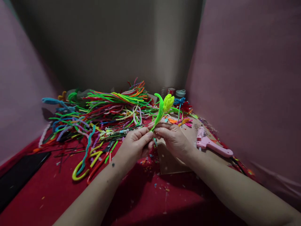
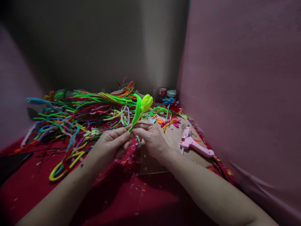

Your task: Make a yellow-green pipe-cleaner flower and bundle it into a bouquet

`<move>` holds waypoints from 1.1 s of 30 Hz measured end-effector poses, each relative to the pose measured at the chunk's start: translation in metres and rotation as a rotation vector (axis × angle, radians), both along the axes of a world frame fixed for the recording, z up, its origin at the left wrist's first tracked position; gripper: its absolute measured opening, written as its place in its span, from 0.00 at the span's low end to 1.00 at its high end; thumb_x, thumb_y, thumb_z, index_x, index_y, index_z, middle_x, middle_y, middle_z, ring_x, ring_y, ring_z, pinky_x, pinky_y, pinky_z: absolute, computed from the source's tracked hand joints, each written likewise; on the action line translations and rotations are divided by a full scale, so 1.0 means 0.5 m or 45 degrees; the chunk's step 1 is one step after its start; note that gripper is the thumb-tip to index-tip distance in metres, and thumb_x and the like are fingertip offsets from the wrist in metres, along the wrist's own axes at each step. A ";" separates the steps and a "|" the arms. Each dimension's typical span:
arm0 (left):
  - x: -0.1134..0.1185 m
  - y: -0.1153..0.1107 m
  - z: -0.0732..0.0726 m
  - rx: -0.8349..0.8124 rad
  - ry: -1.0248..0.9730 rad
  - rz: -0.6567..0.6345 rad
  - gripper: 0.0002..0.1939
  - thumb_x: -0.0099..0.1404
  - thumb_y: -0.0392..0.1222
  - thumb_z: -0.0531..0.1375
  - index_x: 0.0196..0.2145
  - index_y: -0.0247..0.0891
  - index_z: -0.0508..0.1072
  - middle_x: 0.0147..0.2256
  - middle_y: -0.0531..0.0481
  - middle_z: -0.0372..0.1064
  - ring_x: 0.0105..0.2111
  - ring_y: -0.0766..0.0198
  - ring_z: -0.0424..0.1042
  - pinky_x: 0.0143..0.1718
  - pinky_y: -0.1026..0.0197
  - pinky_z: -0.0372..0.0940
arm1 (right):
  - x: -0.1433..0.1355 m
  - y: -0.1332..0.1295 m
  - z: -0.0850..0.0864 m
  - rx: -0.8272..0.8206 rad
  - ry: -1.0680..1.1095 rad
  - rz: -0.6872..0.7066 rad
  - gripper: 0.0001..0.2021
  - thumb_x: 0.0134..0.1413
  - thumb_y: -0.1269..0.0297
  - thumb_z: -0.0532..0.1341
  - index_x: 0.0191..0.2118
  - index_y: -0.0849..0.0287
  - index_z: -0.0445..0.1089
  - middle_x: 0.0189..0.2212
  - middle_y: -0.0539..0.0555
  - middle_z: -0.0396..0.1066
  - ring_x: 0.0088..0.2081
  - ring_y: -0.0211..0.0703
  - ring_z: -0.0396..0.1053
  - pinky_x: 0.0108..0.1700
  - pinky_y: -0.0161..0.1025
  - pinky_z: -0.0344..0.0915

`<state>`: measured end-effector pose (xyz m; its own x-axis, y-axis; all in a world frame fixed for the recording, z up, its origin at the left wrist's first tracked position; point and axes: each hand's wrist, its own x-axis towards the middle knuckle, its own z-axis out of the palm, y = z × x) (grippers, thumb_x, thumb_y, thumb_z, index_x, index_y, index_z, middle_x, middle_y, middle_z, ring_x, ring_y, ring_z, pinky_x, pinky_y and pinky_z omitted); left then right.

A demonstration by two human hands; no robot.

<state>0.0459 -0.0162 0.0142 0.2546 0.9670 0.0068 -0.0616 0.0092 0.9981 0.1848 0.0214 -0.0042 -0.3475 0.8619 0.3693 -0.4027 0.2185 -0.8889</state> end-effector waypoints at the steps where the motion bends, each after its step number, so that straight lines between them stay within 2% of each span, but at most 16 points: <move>1: 0.004 -0.001 -0.003 0.125 0.151 0.104 0.09 0.61 0.45 0.57 0.29 0.37 0.70 0.17 0.58 0.58 0.14 0.74 0.51 0.16 0.69 0.46 | -0.001 0.000 0.001 -0.023 -0.023 -0.030 0.09 0.44 0.70 0.60 0.30 0.55 0.77 0.29 0.49 0.73 0.30 0.37 0.63 0.40 0.38 0.61; 4: 0.007 0.000 -0.021 0.571 0.654 0.427 0.05 0.61 0.42 0.57 0.32 0.40 0.71 0.23 0.54 0.66 0.22 0.67 0.63 0.24 0.66 0.55 | -0.004 -0.001 -0.001 -0.090 -0.072 -0.115 0.08 0.43 0.68 0.60 0.29 0.56 0.77 0.31 0.50 0.74 0.29 0.37 0.62 0.37 0.36 0.61; 6: 0.003 0.002 -0.035 0.785 0.978 0.543 0.06 0.63 0.42 0.55 0.36 0.41 0.70 0.29 0.50 0.70 0.28 0.62 0.68 0.30 0.64 0.57 | -0.006 -0.001 -0.004 -0.122 -0.084 -0.161 0.07 0.43 0.67 0.61 0.28 0.56 0.77 0.29 0.49 0.73 0.28 0.36 0.60 0.35 0.35 0.60; 10: -0.004 0.006 -0.049 0.946 1.374 0.480 0.11 0.68 0.42 0.47 0.38 0.39 0.68 0.32 0.45 0.71 0.33 0.59 0.71 0.32 0.63 0.58 | -0.010 -0.003 -0.008 -0.127 -0.096 -0.168 0.06 0.44 0.65 0.61 0.25 0.56 0.77 0.24 0.48 0.70 0.26 0.35 0.58 0.33 0.35 0.59; 16: 0.000 0.006 -0.048 0.961 1.642 0.470 0.12 0.69 0.38 0.45 0.39 0.38 0.67 0.32 0.44 0.70 0.31 0.59 0.71 0.27 0.63 0.55 | -0.010 -0.005 -0.007 -0.103 -0.187 -0.172 0.06 0.45 0.65 0.61 0.27 0.57 0.77 0.25 0.49 0.71 0.29 0.37 0.62 0.32 0.35 0.59; 21: -0.003 0.007 -0.054 0.993 1.621 0.474 0.11 0.68 0.42 0.47 0.39 0.39 0.68 0.33 0.44 0.70 0.31 0.59 0.69 0.26 0.64 0.54 | -0.009 -0.001 -0.015 -0.100 -0.160 -0.187 0.07 0.45 0.62 0.63 0.24 0.57 0.75 0.21 0.47 0.68 0.27 0.36 0.61 0.34 0.36 0.60; 23: -0.006 0.009 -0.056 0.981 1.534 0.453 0.10 0.67 0.39 0.48 0.38 0.39 0.69 0.32 0.45 0.70 0.31 0.59 0.69 0.28 0.64 0.55 | -0.009 0.000 -0.016 -0.085 -0.172 -0.192 0.08 0.46 0.60 0.63 0.24 0.57 0.76 0.22 0.48 0.69 0.28 0.37 0.62 0.36 0.37 0.61; 26: -0.009 0.011 -0.050 0.924 1.285 0.433 0.10 0.65 0.36 0.50 0.38 0.41 0.70 0.32 0.47 0.71 0.31 0.61 0.69 0.32 0.64 0.56 | -0.008 0.000 -0.014 -0.057 -0.162 -0.152 0.06 0.46 0.61 0.64 0.28 0.56 0.77 0.26 0.49 0.72 0.31 0.38 0.65 0.42 0.39 0.62; 29: -0.007 0.011 -0.037 0.807 0.954 0.448 0.08 0.64 0.38 0.53 0.36 0.41 0.73 0.28 0.52 0.70 0.27 0.64 0.66 0.32 0.65 0.56 | -0.007 -0.003 -0.009 -0.060 -0.114 -0.064 0.07 0.46 0.64 0.63 0.32 0.55 0.78 0.31 0.49 0.75 0.36 0.39 0.68 0.47 0.41 0.61; 33: -0.002 0.009 -0.018 0.533 0.534 0.391 0.07 0.61 0.41 0.57 0.26 0.38 0.72 0.21 0.56 0.61 0.22 0.69 0.58 0.25 0.67 0.53 | -0.006 -0.001 -0.010 -0.129 -0.103 -0.032 0.09 0.48 0.66 0.61 0.36 0.54 0.77 0.34 0.51 0.75 0.36 0.40 0.68 0.44 0.40 0.62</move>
